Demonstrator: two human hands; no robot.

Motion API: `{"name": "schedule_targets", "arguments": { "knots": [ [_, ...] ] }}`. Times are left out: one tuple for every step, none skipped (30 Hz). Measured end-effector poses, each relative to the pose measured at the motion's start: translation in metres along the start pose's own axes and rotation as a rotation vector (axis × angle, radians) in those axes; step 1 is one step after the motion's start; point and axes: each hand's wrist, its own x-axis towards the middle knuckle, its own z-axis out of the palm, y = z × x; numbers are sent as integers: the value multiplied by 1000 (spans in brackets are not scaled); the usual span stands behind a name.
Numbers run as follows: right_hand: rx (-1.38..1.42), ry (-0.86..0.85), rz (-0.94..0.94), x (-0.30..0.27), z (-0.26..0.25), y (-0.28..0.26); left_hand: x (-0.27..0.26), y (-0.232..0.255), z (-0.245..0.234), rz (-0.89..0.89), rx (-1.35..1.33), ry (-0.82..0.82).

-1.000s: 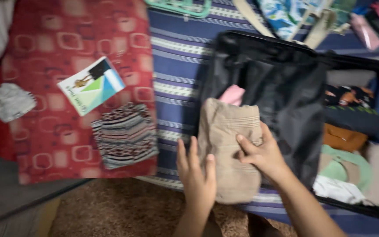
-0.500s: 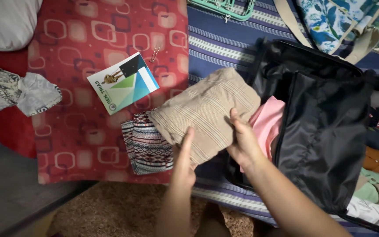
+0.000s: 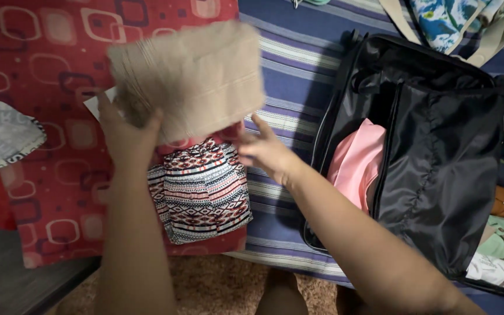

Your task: The person unpacks a suitcase on a bed, removing folded clothes one by one and placing them on the bed. The person also retrieves a folded garment from a wardrobe and places it on the bed.

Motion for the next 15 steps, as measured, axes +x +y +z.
{"name": "schedule_targets", "arguments": {
  "knots": [
    [-121, 67, 58, -4, -3, 5, -1, -6, 13, 82, 154, -70],
    [-242, 135, 118, -8, -6, 11, -4, -10, 27, 165, 308, -139],
    [-214, 104, 82, -14, -12, 16, -6, -13, 38, 248, 461, -208],
    [-186, 73, 46, -22, -21, 20, -13, -13, 55, 248, 527, -274],
    [-157, 46, 12, -30, -32, 23, -25, -9, 78, 250, 593, -343],
    [-144, 35, -2, -36, -43, 25, -33, -7, 93, 252, 659, -412],
    [-133, 26, -18, -43, -56, 26, -37, -6, 101, 242, 663, -438],
    [-123, 16, -35, -52, -67, 26, -43, -3, 109, 231, 667, -465],
    [-91, 22, -57, -57, -76, 25, -40, -1, 113, 225, 675, -485],
    [-59, 28, -80, -64, -84, 23, -35, 2, 114, 180, 674, -541],
    [-26, 34, -101, -71, -91, 22, -30, 5, 112, 134, 674, -598],
    [-28, 62, -89, -80, -98, 20, -25, 8, 109, 88, 676, -655],
    [-26, 89, -84, -87, -105, 17, -18, 14, 105, 31, 665, -693],
    [-24, 115, -80, -93, -110, 14, -13, 21, 100, -26, 655, -729],
    [8, 131, -97, -98, -115, 13, -10, 30, 100, -78, 640, -770]
  ]
}}
